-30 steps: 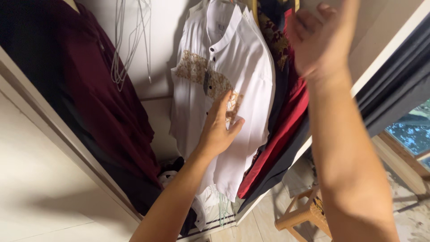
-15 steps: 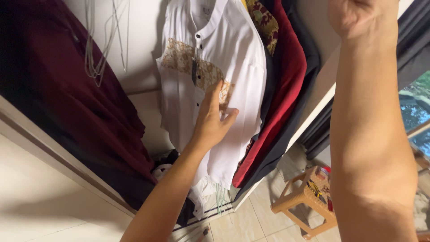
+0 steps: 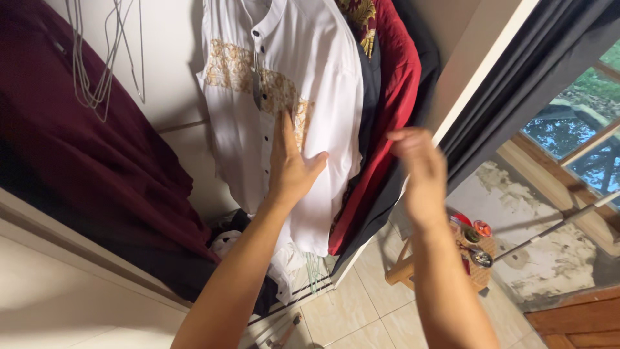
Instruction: The person selects a white embroidered shirt from a closet, places it on a hanger, and hangs it. Then they pick up a white tank top, place it on a green hanger, and hang it. Finally, they pick up a black shirt, place it on a hanger, and button it up while holding it.
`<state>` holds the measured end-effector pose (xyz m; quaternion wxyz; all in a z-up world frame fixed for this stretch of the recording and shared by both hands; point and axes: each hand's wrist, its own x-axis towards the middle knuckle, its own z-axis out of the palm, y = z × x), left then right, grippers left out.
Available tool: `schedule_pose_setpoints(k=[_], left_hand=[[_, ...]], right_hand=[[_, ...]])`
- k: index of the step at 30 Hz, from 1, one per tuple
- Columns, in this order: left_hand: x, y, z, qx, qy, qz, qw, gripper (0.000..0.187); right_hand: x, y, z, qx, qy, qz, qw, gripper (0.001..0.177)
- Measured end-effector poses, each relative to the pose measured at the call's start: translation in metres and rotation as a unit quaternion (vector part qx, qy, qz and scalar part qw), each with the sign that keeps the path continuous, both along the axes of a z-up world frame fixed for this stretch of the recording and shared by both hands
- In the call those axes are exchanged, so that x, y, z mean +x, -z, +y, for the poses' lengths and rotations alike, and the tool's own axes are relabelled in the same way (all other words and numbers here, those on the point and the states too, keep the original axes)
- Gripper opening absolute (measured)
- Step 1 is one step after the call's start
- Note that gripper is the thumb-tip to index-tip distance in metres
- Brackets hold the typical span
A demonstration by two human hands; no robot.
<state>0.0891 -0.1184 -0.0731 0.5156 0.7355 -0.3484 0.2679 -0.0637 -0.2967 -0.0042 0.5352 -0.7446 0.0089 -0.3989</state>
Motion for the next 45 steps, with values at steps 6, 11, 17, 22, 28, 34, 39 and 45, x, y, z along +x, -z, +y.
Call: schedule_pose_setpoints(k=[6,11,17,22,28,34,39,45], left_hand=[[0.037,0.053,0.005,-0.011,0.136,0.09,0.987,0.09],[0.067,0.079,0.011,-0.134,0.09,0.339,0.927,0.081],[0.107,0.08,0.031,-0.13,-0.013,0.487,0.863,0.098],[0.148,0.103,0.018,-0.052,-0.018,0.412,0.91,0.089],[0.187,0.106,-0.055,0.087,-0.146,0.374,0.912,0.075],[0.162,0.082,-0.125,0.099,-0.2,0.403,0.888,0.064],[0.159,0.054,-0.153,0.118,-0.111,0.416,0.895,0.056],[0.183,0.048,-0.093,0.108,0.056,0.382,0.916,0.049]], right_hand=[[0.05,0.043,0.036,-0.113,-0.018,-0.022,0.993,0.108],[0.081,0.049,0.065,-0.084,0.064,-0.019,0.994,0.121],[0.092,0.046,0.066,-0.133,0.182,0.163,0.961,0.067],[0.09,0.052,0.057,-0.049,0.084,0.084,0.992,0.052],[0.077,0.045,0.042,-0.088,0.07,0.064,0.992,0.049],[0.058,0.027,0.014,-0.124,0.135,0.101,0.978,0.033],[0.053,0.013,-0.009,-0.115,0.178,0.149,0.966,0.03],[0.059,0.013,-0.016,-0.148,0.155,0.109,0.971,0.03]])
